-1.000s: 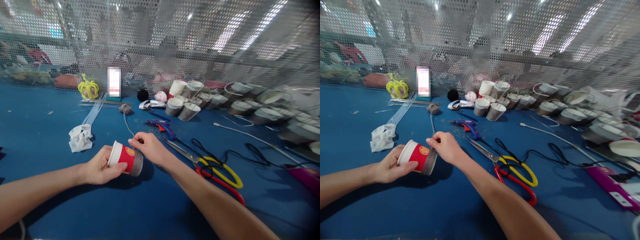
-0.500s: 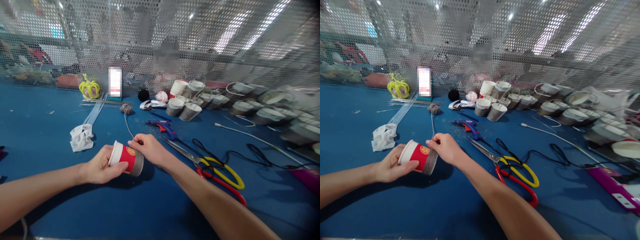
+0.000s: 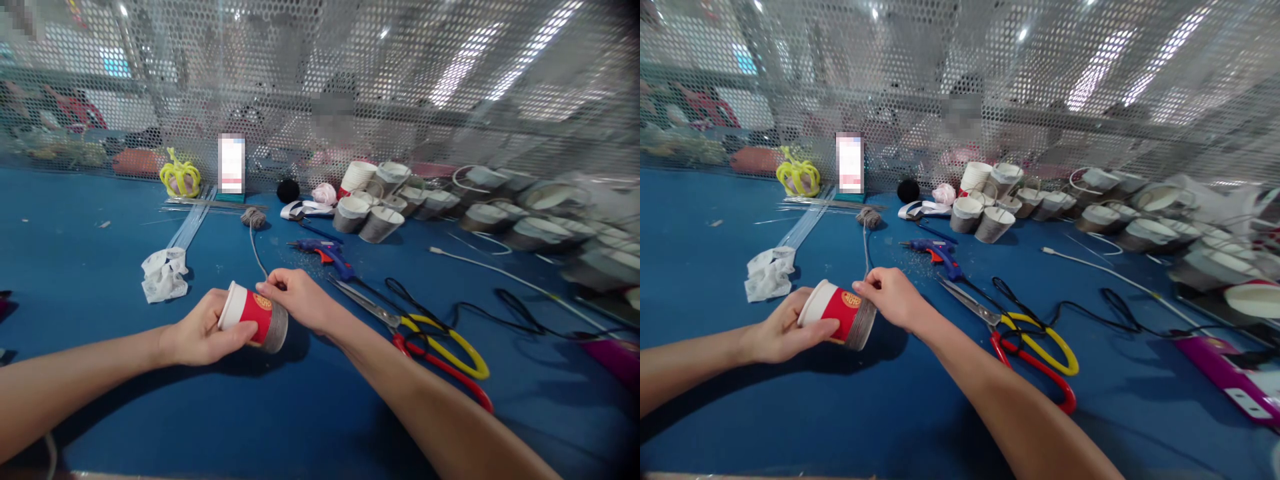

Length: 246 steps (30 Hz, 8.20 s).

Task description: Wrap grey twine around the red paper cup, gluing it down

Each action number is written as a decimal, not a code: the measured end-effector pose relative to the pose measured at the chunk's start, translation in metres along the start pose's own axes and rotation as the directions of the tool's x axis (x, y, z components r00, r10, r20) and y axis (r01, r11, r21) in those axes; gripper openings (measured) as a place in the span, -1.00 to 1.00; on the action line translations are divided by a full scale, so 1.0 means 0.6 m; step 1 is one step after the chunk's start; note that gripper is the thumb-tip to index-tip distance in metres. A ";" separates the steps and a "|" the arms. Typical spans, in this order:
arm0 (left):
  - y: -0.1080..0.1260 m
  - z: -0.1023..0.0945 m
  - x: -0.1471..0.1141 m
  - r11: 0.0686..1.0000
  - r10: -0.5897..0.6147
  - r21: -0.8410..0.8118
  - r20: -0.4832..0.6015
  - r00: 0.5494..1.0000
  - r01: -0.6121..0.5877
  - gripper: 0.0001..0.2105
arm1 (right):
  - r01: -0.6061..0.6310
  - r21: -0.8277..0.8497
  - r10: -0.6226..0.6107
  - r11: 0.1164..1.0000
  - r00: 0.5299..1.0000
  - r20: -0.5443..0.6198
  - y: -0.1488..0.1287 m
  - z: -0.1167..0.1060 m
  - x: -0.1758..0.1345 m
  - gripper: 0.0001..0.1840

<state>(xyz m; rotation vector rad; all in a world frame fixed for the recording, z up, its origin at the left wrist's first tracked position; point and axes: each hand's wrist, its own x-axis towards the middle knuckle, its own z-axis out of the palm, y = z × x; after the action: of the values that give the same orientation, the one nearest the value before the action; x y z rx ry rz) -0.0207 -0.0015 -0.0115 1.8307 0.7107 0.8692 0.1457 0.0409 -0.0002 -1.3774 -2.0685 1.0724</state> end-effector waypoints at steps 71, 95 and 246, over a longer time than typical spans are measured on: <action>-0.015 -0.005 0.023 0.902 -0.379 -0.256 -0.087 0.922 0.347 -0.75 | 0.405 -0.118 -0.422 0.906 0.875 -0.238 0.008 -0.001 -0.058 -0.72; -0.011 0.003 0.013 0.973 -0.216 -0.090 -0.010 0.976 0.214 -0.77 | 0.311 0.034 -0.308 0.950 0.948 -0.076 0.006 0.006 -0.062 -0.68; -0.020 -0.010 0.035 0.867 -0.445 -0.317 -0.144 0.884 0.385 -0.79 | 0.066 -0.506 -0.105 0.860 0.993 -0.048 -0.038 -0.072 -0.116 -0.82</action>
<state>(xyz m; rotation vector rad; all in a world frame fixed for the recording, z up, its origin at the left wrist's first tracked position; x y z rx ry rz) -0.0147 0.0227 -0.0153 1.2738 1.0209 0.8297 0.1919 -0.0115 0.0485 -1.5059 -2.4334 0.4391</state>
